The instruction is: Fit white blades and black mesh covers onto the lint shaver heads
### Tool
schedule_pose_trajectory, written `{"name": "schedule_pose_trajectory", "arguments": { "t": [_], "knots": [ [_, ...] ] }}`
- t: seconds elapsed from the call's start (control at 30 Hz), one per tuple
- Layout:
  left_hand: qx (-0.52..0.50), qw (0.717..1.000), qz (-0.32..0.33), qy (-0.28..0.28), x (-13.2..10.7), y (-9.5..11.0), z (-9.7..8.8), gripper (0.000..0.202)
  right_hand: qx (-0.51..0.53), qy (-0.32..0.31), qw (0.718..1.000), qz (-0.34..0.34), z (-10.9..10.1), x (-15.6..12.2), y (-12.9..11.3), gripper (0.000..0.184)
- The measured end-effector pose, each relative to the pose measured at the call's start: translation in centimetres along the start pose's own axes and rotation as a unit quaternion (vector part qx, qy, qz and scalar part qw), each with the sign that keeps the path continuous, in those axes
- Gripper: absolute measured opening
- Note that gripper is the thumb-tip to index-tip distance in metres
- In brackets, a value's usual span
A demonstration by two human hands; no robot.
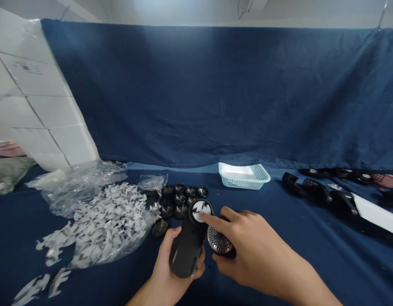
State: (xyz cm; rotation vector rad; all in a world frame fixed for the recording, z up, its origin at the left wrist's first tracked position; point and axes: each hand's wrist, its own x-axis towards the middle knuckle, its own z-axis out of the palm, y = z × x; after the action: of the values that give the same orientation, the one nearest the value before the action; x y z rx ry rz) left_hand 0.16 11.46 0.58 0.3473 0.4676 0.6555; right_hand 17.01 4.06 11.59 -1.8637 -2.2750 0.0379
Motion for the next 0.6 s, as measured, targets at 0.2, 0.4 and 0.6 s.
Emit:
{"name": "schedule_pose_trajectory", "arguments": {
  "t": [0.2, 0.4, 0.6],
  "knots": [
    [0.043, 0.998, 0.011, 0.038, 0.09, 0.04, 0.28, 0.038, -0.065, 0.035, 0.997, 0.015, 0.97, -0.06, -0.54, 0.071],
    [0.057, 0.996, 0.011, 0.064, -0.06, 0.09, 0.35, 0.035, -0.066, 0.041, 0.997, 0.014, 1.1, -0.18, -0.87, 0.067],
    [0.07, 0.995, 0.003, 0.065, 0.06, 0.01, 0.4, 0.035, -0.041, 0.02, 0.999, 0.026, 0.73, -0.14, -0.62, 0.068]
  ]
}}
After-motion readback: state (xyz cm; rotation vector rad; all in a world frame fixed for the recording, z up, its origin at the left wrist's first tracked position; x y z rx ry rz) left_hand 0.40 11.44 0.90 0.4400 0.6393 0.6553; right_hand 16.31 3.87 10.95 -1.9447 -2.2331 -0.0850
